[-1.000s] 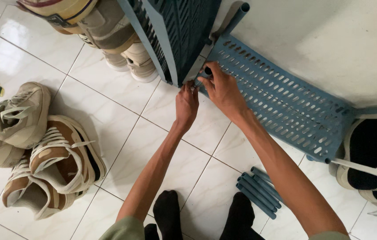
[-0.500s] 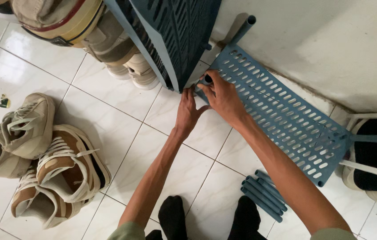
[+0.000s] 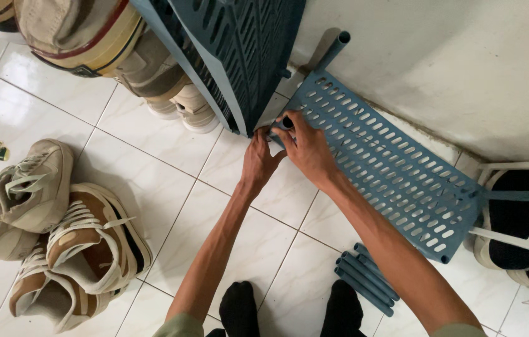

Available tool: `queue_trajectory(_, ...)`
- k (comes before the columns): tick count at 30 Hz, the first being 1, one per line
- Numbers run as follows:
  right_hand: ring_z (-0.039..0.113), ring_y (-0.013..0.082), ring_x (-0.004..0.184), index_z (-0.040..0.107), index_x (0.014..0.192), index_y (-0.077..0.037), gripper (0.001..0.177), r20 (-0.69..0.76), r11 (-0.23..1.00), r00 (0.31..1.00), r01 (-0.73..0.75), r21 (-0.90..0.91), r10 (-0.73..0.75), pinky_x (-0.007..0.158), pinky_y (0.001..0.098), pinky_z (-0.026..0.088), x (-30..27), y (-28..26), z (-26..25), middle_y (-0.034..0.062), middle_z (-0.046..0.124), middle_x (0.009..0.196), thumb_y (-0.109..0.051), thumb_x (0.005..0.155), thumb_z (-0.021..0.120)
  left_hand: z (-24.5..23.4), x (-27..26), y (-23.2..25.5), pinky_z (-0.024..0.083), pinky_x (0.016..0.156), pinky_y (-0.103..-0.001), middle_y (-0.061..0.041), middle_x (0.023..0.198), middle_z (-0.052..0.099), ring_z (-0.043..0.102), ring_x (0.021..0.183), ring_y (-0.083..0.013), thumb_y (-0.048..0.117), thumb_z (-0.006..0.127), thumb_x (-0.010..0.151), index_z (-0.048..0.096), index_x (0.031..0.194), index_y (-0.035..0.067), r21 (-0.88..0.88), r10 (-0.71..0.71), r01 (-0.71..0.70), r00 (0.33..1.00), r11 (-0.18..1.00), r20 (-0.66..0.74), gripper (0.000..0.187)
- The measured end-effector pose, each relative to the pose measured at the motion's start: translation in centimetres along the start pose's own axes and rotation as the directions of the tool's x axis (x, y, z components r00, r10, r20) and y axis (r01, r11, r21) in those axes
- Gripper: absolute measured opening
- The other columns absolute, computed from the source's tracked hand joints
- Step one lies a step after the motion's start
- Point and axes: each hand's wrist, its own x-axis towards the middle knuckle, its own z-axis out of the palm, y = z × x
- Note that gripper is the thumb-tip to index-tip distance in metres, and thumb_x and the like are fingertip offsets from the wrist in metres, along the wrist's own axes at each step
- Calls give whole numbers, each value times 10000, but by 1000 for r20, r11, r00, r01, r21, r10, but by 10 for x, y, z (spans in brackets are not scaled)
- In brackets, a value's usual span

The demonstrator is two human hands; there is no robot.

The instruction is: The person assembles a blue plastic rack by inserting cylindrical connectors into the holes of perforated panels. They align the panels and secure them with connectors, working on a tiled floor next to a shoe rack.

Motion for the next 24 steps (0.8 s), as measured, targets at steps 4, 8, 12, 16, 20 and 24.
queue_trajectory(4, 786, 213, 823, 525, 1204, -66, 264, -56, 999, 998, -17, 30, 19, 614, 300, 622, -3, -1, 3, 89, 718, 935, -181, 1024, 680, 0, 0, 2, 548, 902, -465, -251, 1260, 615, 640, 1100, -427, 169, 903, 738, 433, 1374, -18, 44, -9, 8, 1000, 999, 15, 813)
queue_trajectory(8, 783, 228, 843, 507, 1201, -47, 276, -102, 1000, 994, 28, 7, -27, 567, 302, 621, -3, -3, 10, 103, 718, 957, -171, 1021, 676, -3, -2, 3, 555, 896, -468, -269, 1309, 598, 648, 1081, -426, 135, 872, 754, 406, 1403, -27, 32, -17, 17, 1000, 999, 26, 815)
queue_trajectory(12, 801, 227, 825, 516, 1197, -60, 251, -100, 1000, 995, -22, 20, 23, 555, 333, 598, -5, -4, 10, 108, 724, 934, -180, 1038, 668, 1, -2, 2, 559, 887, -479, -306, 1316, 570, 625, 1113, -451, 122, 873, 736, 364, 1436, -62, 8, 29, -29, 1000, 1000, -6, 885)
queue_trajectory(16, 783, 254, 842, 502, 1263, -71, 293, -136, 999, 991, 21, 26, -18, 588, 325, 620, -4, -10, 13, 122, 724, 953, -211, 1051, 650, 1, -3, 0, 562, 873, -476, -303, 1319, 564, 632, 1096, -447, 140, 868, 778, 352, 1441, -79, 17, 50, -50, 999, 999, 5, 868)
queue_trajectory(20, 802, 264, 815, 506, 1317, -90, 357, -104, 994, 988, -110, 10, 110, 578, 359, 600, -4, -9, 15, 139, 736, 962, -256, 1041, 659, 1, -7, 2, 562, 856, -475, -289, 1302, 576, 639, 1082, -439, 156, 875, 782, 400, 1396, -71, 53, 67, -66, 998, 996, -14, 809)
queue_trajectory(24, 777, 336, 952, 347, 1508, -61, 689, -85, 989, 991, -96, 109, 105, 684, 414, 631, -10, 4, 7, 190, 739, 1018, -327, 983, 704, 2, -19, 15, 554, 845, -474, -263, 1304, 588, 626, 1093, -437, 137, 834, 821, 417, 1400, -63, 49, 4, -3, 999, 999, -36, 741)
